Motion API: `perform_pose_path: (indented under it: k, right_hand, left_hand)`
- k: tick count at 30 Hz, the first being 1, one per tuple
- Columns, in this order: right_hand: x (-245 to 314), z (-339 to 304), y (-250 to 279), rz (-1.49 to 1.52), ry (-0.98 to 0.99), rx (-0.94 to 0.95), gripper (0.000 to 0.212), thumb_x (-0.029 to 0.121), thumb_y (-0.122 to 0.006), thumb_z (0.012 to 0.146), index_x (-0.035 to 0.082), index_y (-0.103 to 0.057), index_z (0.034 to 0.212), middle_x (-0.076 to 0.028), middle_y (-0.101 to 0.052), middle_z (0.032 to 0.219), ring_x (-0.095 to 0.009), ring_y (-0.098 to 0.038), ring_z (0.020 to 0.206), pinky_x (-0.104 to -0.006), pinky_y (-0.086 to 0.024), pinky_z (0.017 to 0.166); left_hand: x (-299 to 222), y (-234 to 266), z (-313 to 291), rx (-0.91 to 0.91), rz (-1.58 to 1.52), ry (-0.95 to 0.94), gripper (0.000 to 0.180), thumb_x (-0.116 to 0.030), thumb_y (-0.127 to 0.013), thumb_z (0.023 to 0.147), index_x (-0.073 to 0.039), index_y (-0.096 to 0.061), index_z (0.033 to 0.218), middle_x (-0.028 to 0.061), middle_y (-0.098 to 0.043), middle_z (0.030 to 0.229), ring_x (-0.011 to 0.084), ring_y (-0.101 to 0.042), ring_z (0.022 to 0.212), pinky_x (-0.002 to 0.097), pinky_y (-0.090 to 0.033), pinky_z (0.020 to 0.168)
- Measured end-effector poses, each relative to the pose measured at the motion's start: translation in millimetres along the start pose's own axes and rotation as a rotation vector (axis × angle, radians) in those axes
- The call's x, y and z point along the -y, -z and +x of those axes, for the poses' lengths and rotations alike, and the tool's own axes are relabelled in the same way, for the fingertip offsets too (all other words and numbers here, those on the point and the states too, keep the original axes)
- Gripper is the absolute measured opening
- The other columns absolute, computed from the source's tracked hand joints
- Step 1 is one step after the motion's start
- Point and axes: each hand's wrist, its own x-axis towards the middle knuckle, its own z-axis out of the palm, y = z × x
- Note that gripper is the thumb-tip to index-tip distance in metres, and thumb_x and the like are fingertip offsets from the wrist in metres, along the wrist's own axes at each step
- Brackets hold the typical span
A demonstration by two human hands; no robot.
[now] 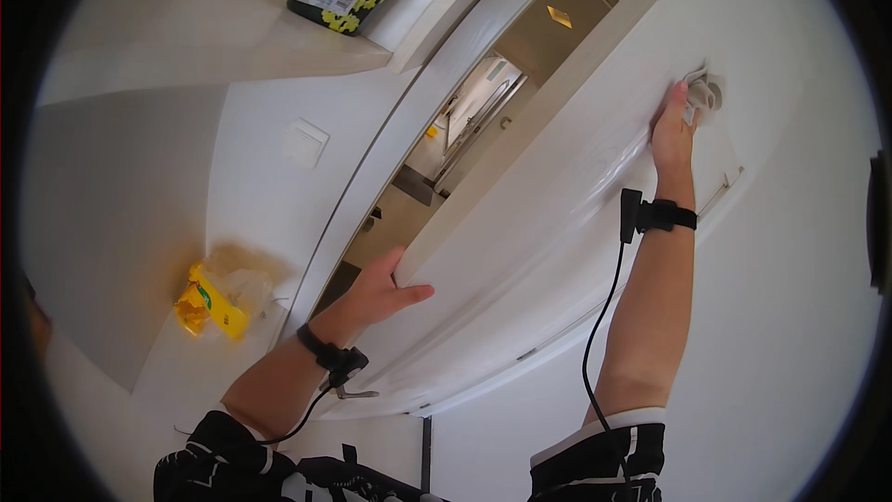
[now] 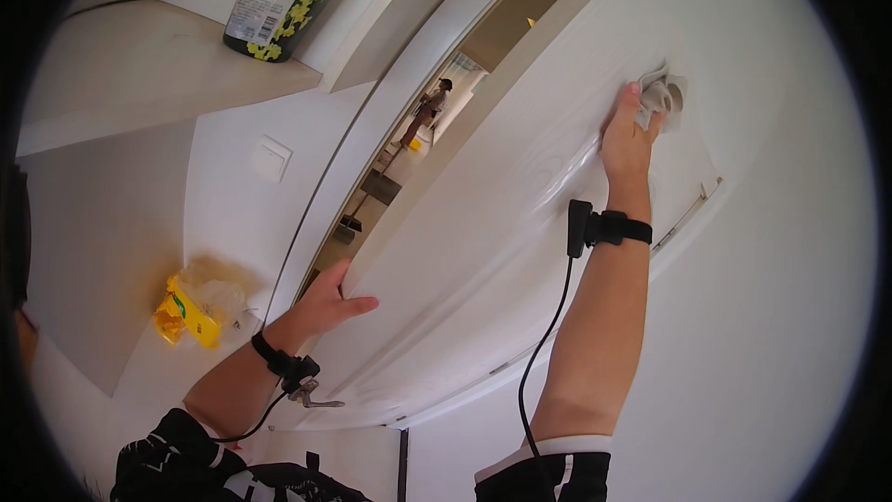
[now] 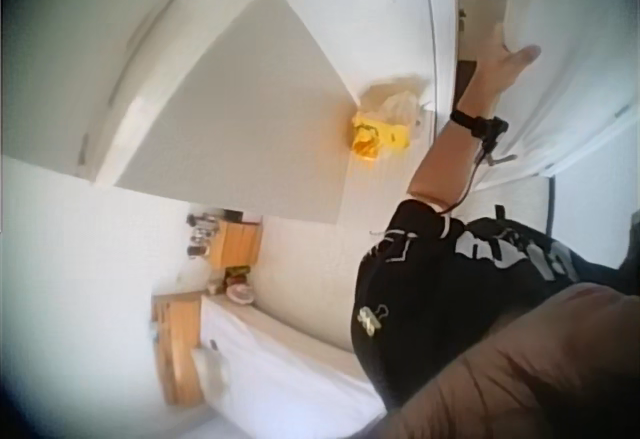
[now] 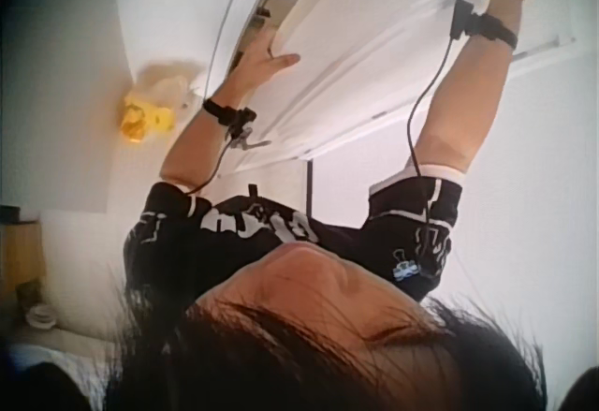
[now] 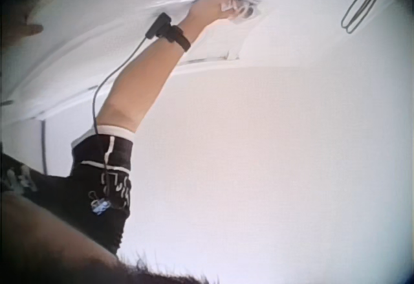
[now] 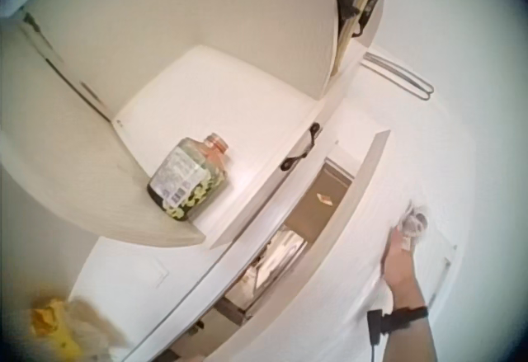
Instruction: The person cleans a room by wiping down a door, a shelf, a wardrobe, and a window sill with a cloth.
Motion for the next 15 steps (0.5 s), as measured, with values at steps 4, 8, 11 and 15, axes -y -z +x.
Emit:
perform_pose_path:
  k: [4, 8, 11, 15]
  right_hand:
    - [9, -18, -29, 0.084, 0.160, -0.197, 0.098, 0.069, -0.044, 0.098, -0.013, -0.033, 0.151, -0.027, -0.019, 0.165, -0.037, -0.023, 0.152, -0.0383, -0.017, 0.125]
    - [46, -24, -33, -0.023, 0.095, -0.237, 0.101, 0.071, -0.049, 0.095, -0.010, -0.033, 0.153, -0.027, -0.028, 0.162, -0.041, -0.024, 0.150, -0.0408, -0.019, 0.124]
    - [68, -35, -42, -0.078, 0.201, -0.281, 0.102, 0.073, -0.051, 0.093, -0.009, -0.035, 0.152, -0.026, -0.030, 0.161, -0.043, -0.025, 0.147, -0.0437, -0.020, 0.123]
    - [87, -62, -48, -0.052, 0.264, -0.301, 0.099, 0.072, -0.052, 0.093, -0.006, -0.038, 0.151, -0.024, -0.034, 0.158, -0.045, -0.024, 0.146, -0.0604, -0.015, 0.121]
  left_hand:
    - [6, 0, 3, -0.085, 0.012, -0.126, 0.057, -0.018, -0.082, 0.087, 0.000, -0.056, 0.134, 0.0061, -0.068, 0.114, 0.0116, -0.061, 0.101, 0.0294, -0.051, 0.089]
    - [4, 0, 3, -0.059, -0.116, -0.180, 0.053, -0.020, -0.082, 0.087, 0.000, -0.057, 0.130, 0.0061, -0.068, 0.111, 0.0117, -0.061, 0.099, 0.0296, -0.051, 0.087]
    - [20, -2, 4, -0.087, 0.066, -0.239, 0.050, -0.021, -0.082, 0.088, -0.001, -0.058, 0.127, 0.0053, -0.067, 0.107, 0.0110, -0.060, 0.096, 0.0289, -0.050, 0.085]
    - [12, -15, -6, -0.084, 0.013, -0.214, 0.049, -0.022, -0.082, 0.088, -0.002, -0.058, 0.126, 0.0047, -0.066, 0.104, 0.0102, -0.059, 0.093, 0.0278, -0.050, 0.081]
